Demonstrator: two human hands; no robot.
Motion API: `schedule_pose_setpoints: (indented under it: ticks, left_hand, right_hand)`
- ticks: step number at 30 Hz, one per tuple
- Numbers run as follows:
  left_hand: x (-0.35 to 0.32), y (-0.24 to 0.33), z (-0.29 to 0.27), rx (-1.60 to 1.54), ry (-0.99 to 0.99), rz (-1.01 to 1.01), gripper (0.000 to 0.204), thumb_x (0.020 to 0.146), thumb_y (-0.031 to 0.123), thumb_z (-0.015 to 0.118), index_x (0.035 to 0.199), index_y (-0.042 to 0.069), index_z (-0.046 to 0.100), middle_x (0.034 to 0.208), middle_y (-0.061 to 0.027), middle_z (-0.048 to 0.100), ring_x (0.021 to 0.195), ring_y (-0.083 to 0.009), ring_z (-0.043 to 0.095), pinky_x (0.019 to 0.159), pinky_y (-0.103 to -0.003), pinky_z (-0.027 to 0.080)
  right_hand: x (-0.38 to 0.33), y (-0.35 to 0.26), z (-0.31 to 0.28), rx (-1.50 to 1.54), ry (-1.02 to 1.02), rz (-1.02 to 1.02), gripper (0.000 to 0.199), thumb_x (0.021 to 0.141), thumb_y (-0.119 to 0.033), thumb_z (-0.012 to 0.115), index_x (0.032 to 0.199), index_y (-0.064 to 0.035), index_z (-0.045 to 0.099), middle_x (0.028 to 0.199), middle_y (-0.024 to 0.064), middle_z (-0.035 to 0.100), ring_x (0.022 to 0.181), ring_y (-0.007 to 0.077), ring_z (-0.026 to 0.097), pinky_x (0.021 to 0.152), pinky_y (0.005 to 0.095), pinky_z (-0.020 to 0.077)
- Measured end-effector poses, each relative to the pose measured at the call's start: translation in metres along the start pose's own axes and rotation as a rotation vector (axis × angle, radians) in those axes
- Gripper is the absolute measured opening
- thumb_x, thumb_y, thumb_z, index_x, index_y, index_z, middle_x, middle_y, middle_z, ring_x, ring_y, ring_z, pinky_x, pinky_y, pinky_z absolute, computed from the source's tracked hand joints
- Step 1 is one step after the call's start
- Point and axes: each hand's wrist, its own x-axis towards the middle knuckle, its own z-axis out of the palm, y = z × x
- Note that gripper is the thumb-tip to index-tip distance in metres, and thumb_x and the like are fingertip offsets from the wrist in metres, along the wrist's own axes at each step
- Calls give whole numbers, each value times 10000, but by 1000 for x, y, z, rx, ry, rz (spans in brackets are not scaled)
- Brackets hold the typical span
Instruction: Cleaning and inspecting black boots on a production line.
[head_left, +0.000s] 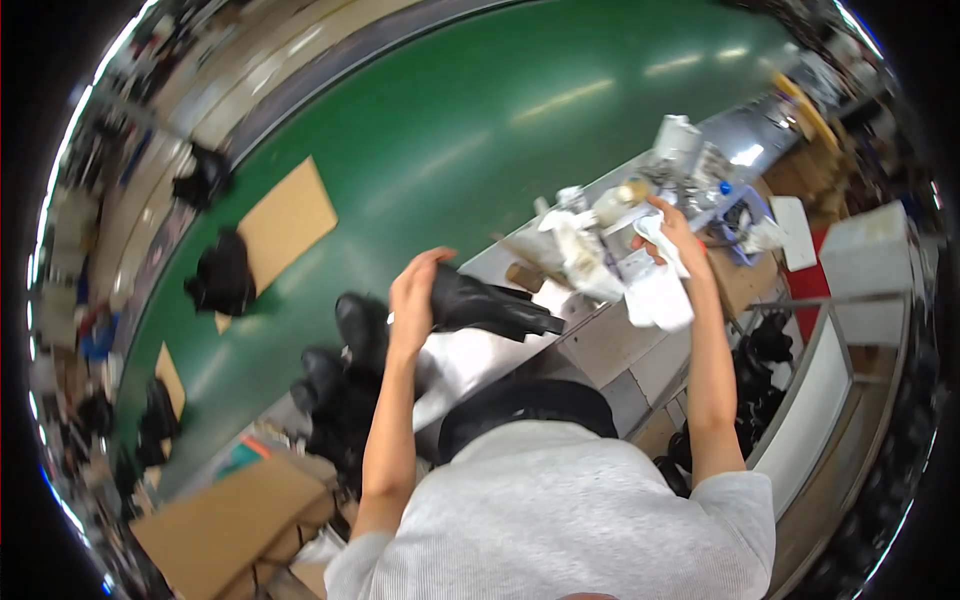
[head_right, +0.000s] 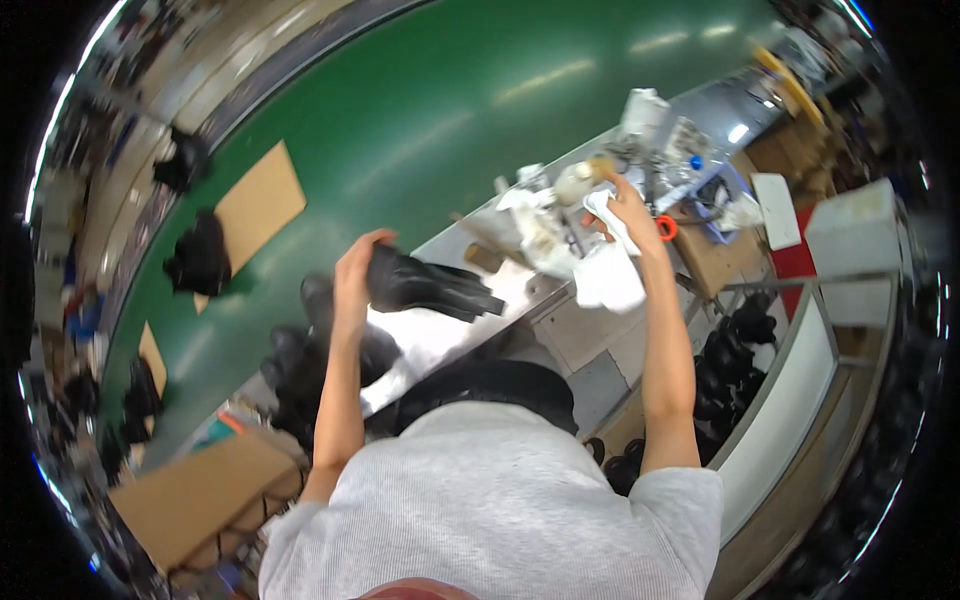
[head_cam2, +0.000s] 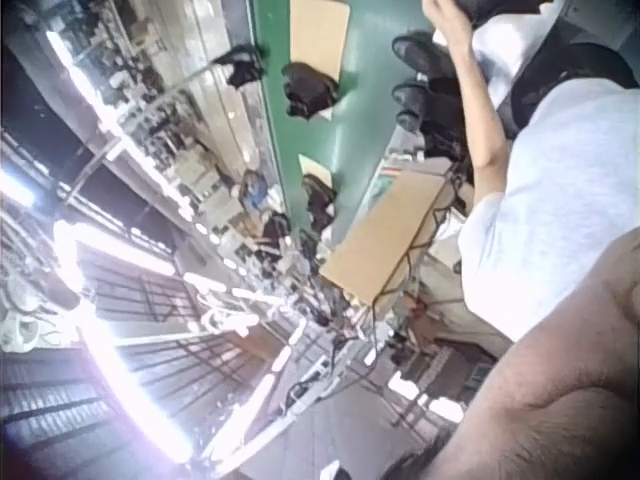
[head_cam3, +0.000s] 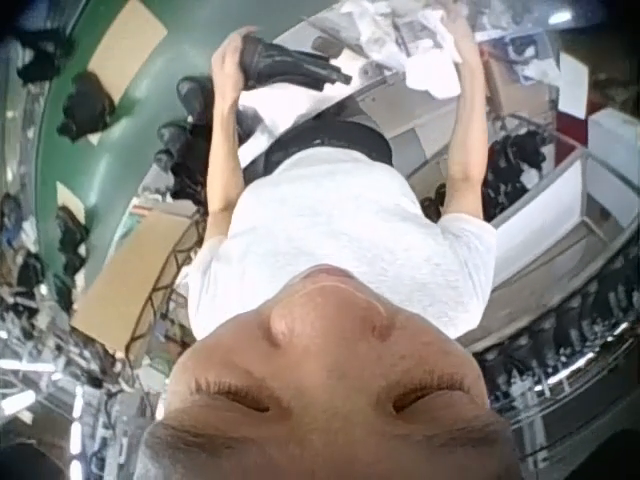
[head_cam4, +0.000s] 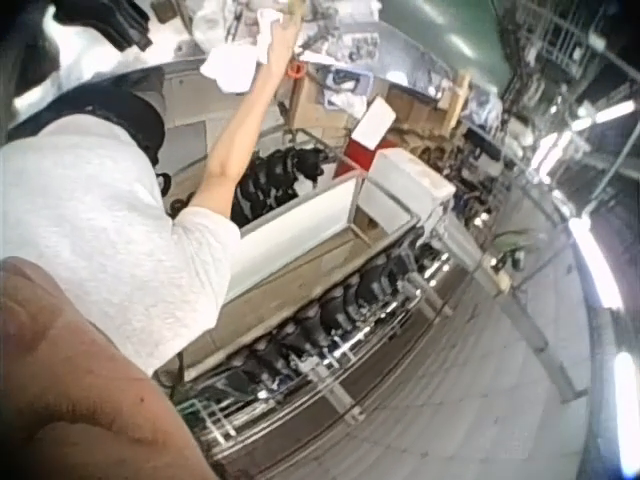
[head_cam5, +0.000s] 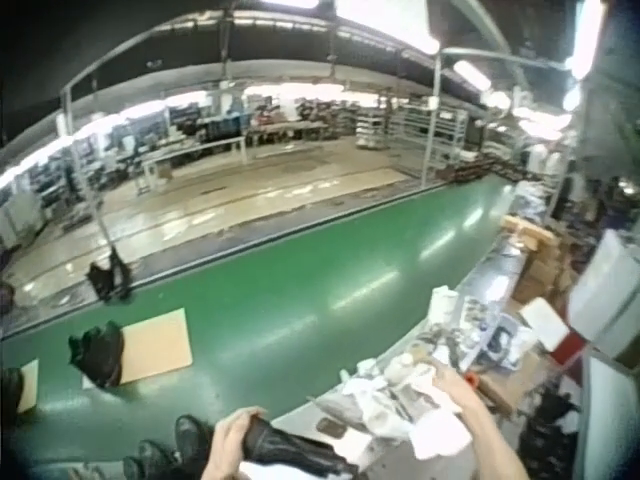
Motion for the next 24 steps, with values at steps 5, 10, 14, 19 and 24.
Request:
schedule_pose_setpoints:
  ticks: [5,10,14,19,24]
  left_hand:
    - [-25,5,0,-100,-103,-70,329,850,255,456,922,-29,605,807,-100,601,771,-164,526,739,-271,402]
    - [-35,5,1,-67,-117,-44,316,839,252,476,875,-34,604,780,-136,608,729,-203,569,698,-294,429]
    - [-41,1,3,-32,-88,-30,294,831,236,489,871,-30,608,820,-155,621,767,-258,582,725,-318,434]
    - [-42,6,4,-21,-88,-44,281,819,226,502,872,-23,619,844,-154,629,814,-286,571,759,-335,426]
    - [-42,4,1,-32,-132,20,259,802,205,510,874,-19,620,846,-148,628,804,-281,563,761,-328,417]
  right_hand:
    - [-66,-62,131,-117,-621,-246,463,738,-84,667,1156,-52,471,771,18,589,635,65,533,530,202,423]
    - [-93,-56,187,-294,-474,-236,549,678,-93,719,1168,-5,488,1025,76,521,844,136,569,663,252,481]
    - [-107,-53,203,-457,-277,-288,448,666,5,663,1094,51,538,1053,102,533,888,163,589,649,270,509]
    - [-86,-39,195,133,-365,182,321,709,-42,619,1021,26,594,933,101,609,807,185,607,719,290,488]
    - [-88,-31,181,468,-547,410,371,724,-1,578,1093,-3,536,922,62,593,776,107,557,659,238,467]
